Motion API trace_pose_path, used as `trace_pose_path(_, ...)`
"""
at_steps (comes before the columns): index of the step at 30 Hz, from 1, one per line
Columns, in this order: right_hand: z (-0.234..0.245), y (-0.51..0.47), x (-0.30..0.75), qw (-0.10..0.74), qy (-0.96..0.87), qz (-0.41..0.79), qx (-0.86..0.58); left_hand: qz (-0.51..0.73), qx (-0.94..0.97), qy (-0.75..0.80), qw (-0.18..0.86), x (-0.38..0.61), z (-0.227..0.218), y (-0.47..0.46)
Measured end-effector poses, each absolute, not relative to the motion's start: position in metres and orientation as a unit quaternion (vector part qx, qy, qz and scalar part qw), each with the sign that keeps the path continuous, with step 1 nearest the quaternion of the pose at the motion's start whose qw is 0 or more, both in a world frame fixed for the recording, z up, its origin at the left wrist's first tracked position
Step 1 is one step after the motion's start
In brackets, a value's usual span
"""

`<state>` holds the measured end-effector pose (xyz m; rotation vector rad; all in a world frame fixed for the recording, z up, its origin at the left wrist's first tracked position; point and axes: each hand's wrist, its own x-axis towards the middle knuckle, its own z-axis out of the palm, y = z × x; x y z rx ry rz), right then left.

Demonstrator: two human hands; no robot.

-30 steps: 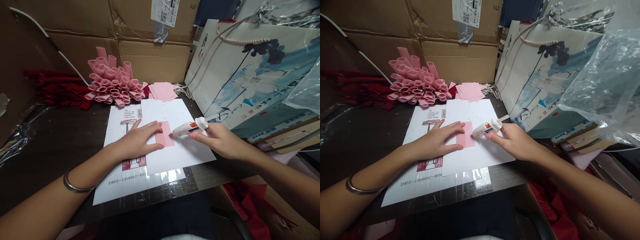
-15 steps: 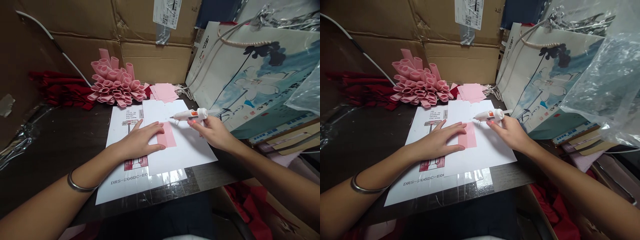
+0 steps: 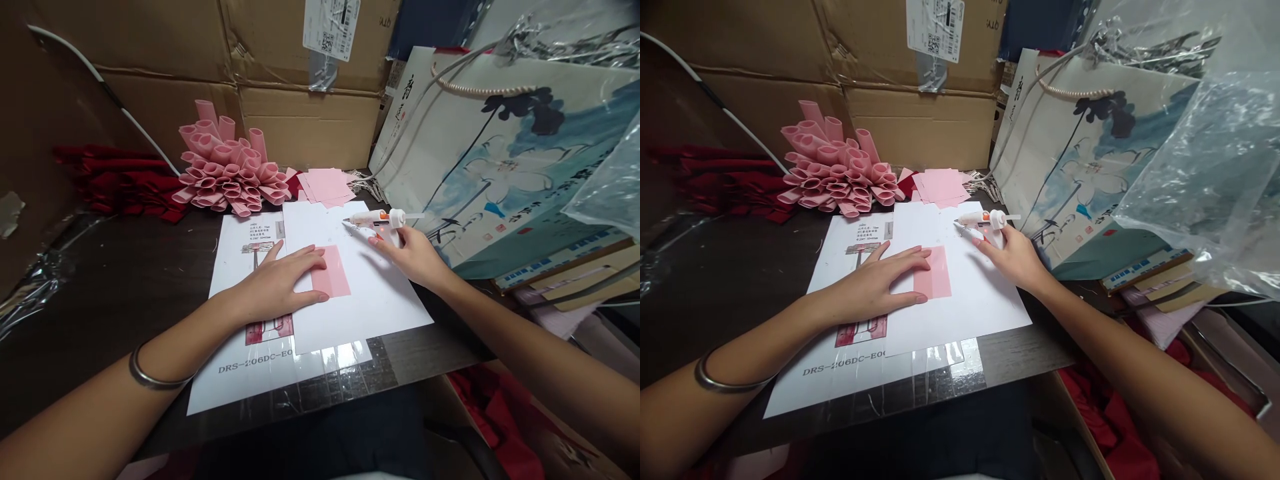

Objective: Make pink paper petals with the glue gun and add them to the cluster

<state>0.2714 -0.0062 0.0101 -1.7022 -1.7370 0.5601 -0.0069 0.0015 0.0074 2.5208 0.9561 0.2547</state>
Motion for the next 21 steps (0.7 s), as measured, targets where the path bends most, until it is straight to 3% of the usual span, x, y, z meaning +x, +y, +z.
trace_pose_path(7, 0.020, -0.075, 0.263, 0.263, -0.719, -0.019, -0.643, 0.086, 0.903, 0.355, 0.225, -0.006, 0.006, 0.001)
trace_pose_path(14, 0.026, -0.034, 0.239, 0.223, -0.616, 0.443, -0.612, 0.083, 0.905, 0.353, 0.220, -0.006, 0.006, 0.001)
trace_pose_path(17, 0.026, -0.004, 0.232, 0.226, -0.558, 0.524, -0.602, 0.083, 0.907, 0.353, 0.212, -0.006, 0.007, 0.001)
trace_pose_path(21, 0.024, 0.005, 0.225, 0.219, -0.591, 0.527, -0.570, 0.098, 0.917, 0.337, 0.188, -0.006, 0.006, 0.001)
